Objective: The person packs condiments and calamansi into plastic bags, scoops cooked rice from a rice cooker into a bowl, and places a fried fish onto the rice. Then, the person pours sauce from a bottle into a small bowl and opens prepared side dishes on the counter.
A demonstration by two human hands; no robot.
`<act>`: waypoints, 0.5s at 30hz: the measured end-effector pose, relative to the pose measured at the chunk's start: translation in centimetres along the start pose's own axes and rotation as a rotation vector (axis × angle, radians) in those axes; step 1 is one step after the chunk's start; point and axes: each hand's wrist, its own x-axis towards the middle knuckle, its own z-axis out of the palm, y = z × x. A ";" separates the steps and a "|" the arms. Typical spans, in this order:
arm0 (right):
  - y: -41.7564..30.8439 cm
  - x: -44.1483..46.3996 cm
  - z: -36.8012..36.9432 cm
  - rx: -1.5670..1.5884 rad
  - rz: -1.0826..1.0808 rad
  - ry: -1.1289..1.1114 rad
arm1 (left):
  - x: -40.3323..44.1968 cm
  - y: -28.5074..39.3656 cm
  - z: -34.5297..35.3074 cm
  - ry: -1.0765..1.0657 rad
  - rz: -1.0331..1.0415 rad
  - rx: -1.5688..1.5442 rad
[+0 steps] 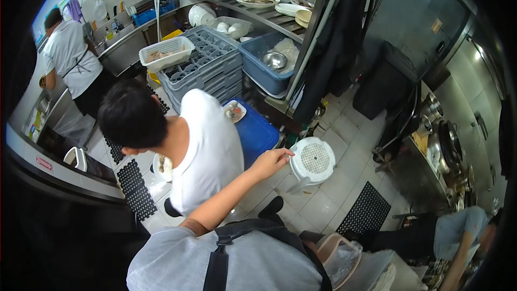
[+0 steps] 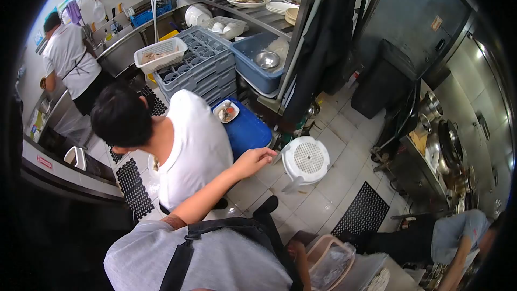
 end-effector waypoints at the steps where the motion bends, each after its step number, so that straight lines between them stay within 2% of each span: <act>1: -0.1 1.6 -1.3 -0.055 -0.009 -0.002 | 1.9 -0.3 0.4 -0.001 -0.001 -0.005; 3: -1.1 5.0 -4.0 -0.350 -0.166 -0.020 | 5.1 -1.4 1.5 0.006 0.002 -0.007; 6: -4.1 10.3 -7.8 -0.770 -0.515 -0.034 | 9.7 -3.6 1.0 0.132 0.038 0.060; 8: -8.2 13.5 -9.5 -0.800 -0.604 -0.045 | 12.1 -4.1 -0.9 0.210 -0.012 0.043; 10: -12.8 16.8 -10.7 -0.719 -0.608 -0.061 | 15.2 -4.6 -3.5 0.332 -0.012 0.118; 13: -27.1 13.6 -6.1 -0.260 0.055 0.057 | 20.8 -7.0 -9.0 0.547 0.065 0.200; 15: -31.8 16.8 -5.1 -0.239 -0.076 0.050 | 24.4 -6.4 -14.3 0.673 0.069 0.316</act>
